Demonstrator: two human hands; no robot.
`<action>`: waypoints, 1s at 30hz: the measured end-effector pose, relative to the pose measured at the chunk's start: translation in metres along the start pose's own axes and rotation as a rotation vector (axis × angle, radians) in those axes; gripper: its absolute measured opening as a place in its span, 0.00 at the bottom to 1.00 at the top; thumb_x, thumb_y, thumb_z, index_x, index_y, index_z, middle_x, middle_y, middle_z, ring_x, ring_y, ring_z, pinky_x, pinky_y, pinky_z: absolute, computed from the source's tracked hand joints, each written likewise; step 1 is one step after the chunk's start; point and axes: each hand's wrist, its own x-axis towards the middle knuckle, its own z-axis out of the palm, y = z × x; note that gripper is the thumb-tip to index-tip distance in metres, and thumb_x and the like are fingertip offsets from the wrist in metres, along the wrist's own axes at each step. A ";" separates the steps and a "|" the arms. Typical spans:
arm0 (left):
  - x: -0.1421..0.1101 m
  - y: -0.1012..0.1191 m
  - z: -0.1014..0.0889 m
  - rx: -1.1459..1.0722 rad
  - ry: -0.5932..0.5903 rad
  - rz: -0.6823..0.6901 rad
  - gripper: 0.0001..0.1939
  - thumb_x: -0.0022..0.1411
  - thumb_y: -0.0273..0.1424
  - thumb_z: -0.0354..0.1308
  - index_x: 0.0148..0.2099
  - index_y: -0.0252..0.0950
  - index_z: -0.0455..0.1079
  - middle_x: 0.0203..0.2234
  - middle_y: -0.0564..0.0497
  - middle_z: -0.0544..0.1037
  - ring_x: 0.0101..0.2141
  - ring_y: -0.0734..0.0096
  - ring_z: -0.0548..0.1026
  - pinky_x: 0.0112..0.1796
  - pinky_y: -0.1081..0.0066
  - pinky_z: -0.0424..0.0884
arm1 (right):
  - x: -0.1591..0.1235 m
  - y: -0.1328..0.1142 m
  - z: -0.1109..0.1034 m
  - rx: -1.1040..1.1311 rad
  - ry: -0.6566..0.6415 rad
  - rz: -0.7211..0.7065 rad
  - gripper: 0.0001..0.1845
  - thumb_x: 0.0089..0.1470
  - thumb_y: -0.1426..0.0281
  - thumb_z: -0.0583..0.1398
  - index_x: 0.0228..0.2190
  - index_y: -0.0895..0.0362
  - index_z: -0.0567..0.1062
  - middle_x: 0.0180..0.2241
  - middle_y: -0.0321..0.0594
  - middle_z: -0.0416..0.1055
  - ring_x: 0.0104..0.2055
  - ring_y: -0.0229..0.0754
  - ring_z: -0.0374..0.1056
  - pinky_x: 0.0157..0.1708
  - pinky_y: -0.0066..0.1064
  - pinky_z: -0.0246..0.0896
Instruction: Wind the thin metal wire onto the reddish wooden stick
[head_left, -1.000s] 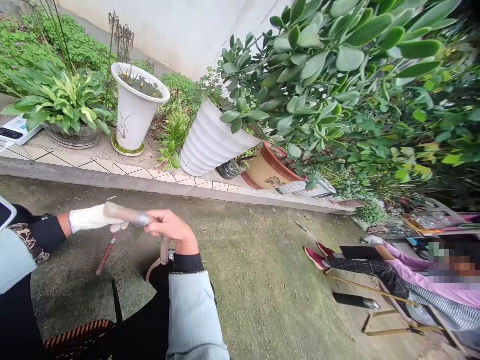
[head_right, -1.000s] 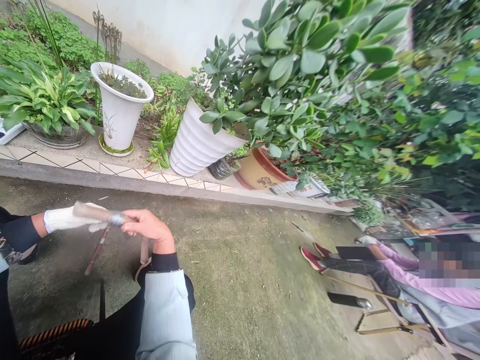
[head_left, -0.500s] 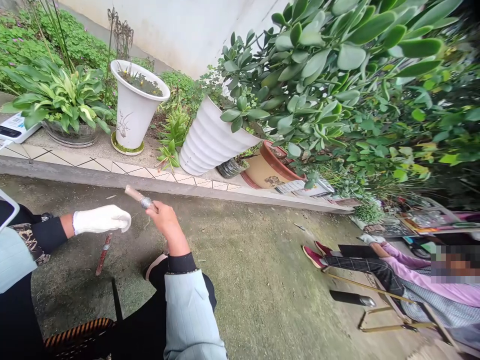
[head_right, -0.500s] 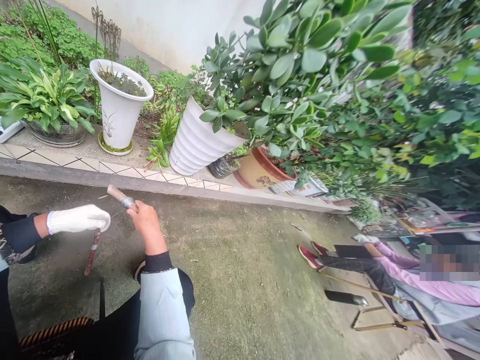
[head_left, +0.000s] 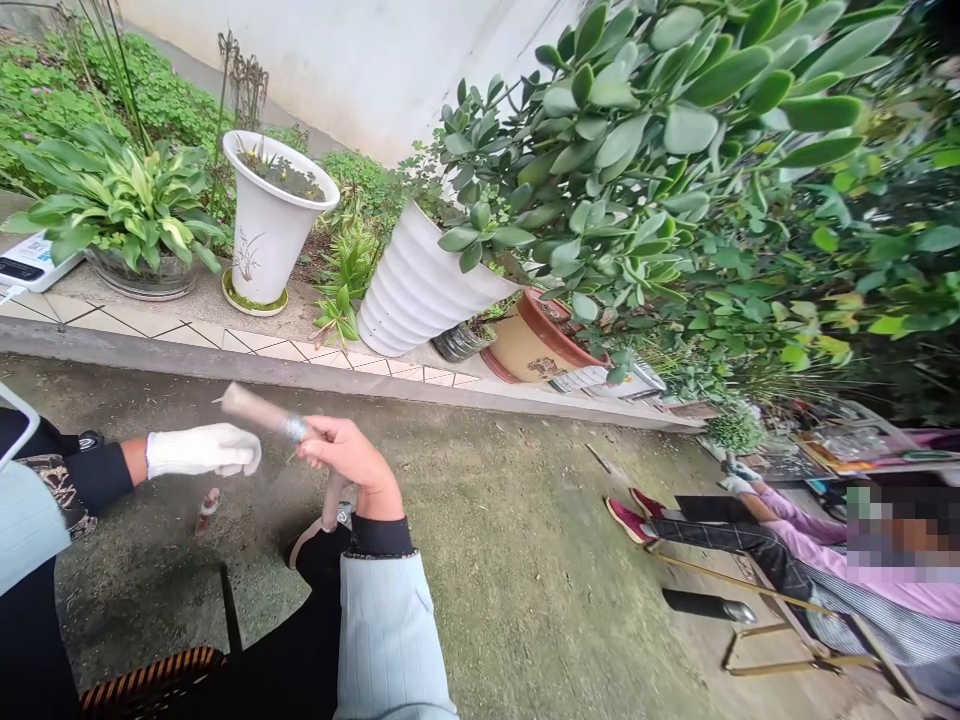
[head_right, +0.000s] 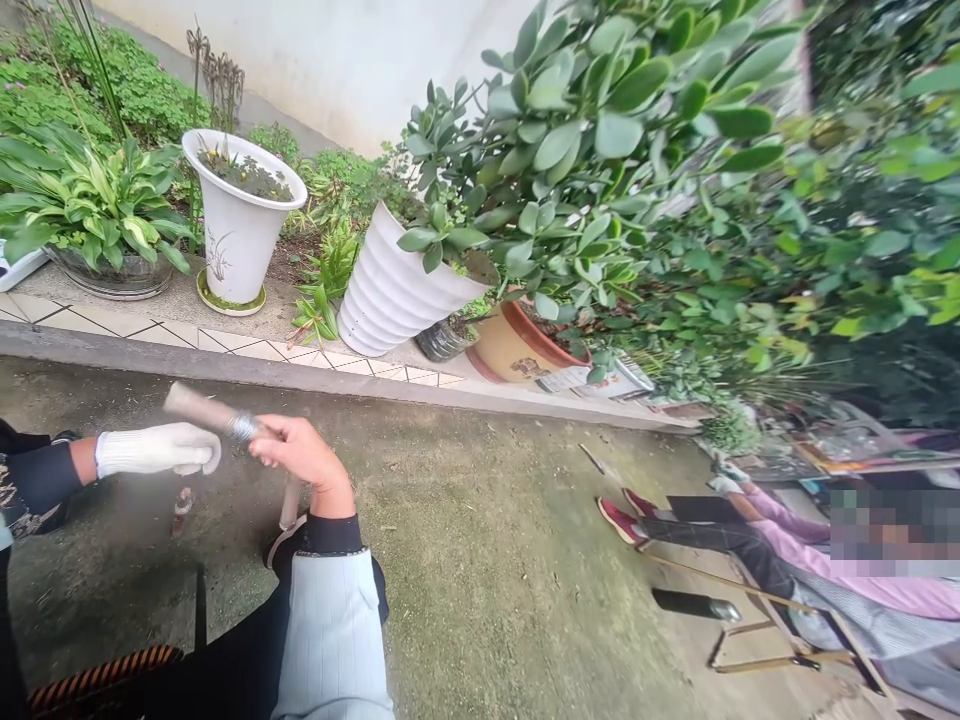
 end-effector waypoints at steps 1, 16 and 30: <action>0.000 -0.001 0.003 -0.037 -0.036 -0.015 0.21 0.63 0.47 0.51 0.34 0.31 0.66 0.27 0.51 0.69 0.21 0.78 0.57 0.23 0.76 0.55 | 0.001 0.002 -0.003 0.028 0.109 -0.013 0.17 0.48 0.62 0.62 0.38 0.61 0.74 0.24 0.33 0.65 0.23 0.31 0.58 0.24 0.24 0.55; -0.009 0.023 -0.011 0.270 -0.057 -0.008 0.15 0.62 0.38 0.52 0.28 0.32 0.66 0.22 0.53 0.67 0.23 0.75 0.62 0.25 0.77 0.58 | 0.017 0.011 0.026 -0.507 -0.566 0.325 0.08 0.48 0.66 0.63 0.30 0.57 0.76 0.22 0.31 0.68 0.23 0.32 0.61 0.25 0.23 0.53; -0.010 0.011 0.000 0.194 0.017 -0.014 0.18 0.65 0.39 0.50 0.31 0.30 0.67 0.23 0.52 0.70 0.23 0.75 0.64 0.25 0.76 0.61 | 0.027 0.023 0.011 -0.765 0.352 0.245 0.08 0.50 0.65 0.60 0.31 0.56 0.75 0.26 0.37 0.69 0.29 0.37 0.61 0.29 0.27 0.51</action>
